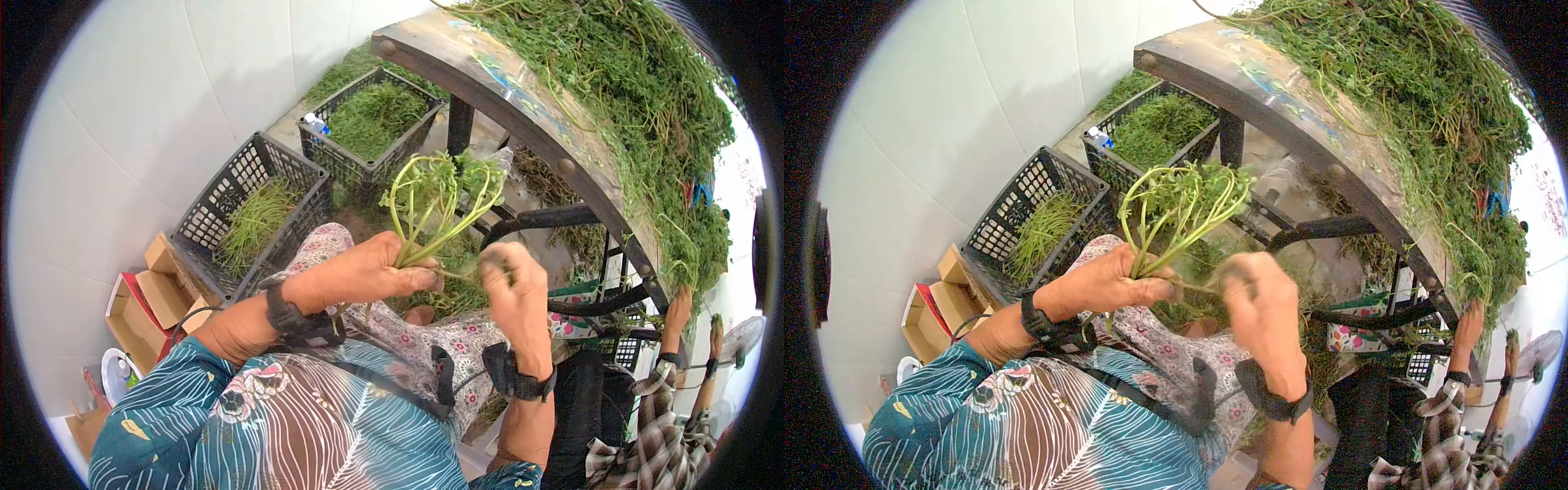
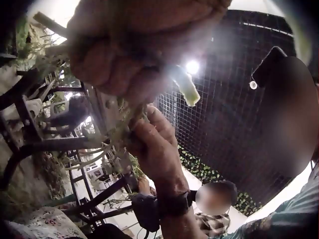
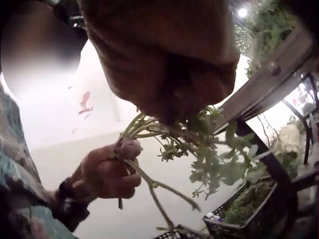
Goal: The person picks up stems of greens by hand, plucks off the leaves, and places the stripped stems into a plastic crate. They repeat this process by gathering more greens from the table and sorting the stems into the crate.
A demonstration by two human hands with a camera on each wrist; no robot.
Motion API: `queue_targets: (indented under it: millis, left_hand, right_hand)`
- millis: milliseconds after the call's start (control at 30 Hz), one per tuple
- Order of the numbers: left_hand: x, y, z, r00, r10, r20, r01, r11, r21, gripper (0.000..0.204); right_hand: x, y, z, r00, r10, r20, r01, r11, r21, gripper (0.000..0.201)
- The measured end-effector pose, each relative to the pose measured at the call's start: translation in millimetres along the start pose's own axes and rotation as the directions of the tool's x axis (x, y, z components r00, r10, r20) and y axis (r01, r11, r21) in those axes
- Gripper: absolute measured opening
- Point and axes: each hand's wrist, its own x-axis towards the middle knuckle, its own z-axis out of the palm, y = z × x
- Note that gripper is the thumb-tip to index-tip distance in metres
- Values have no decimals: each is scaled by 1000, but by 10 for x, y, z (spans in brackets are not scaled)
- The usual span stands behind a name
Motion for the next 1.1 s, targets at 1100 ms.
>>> queue_targets:
  millis: [1100]
  left_hand:
    - [-23,-71,-101,993,-47,112,44,999,29,19]
  right_hand:
    - [-67,87,-172,855,241,459,-433,819,377,18]
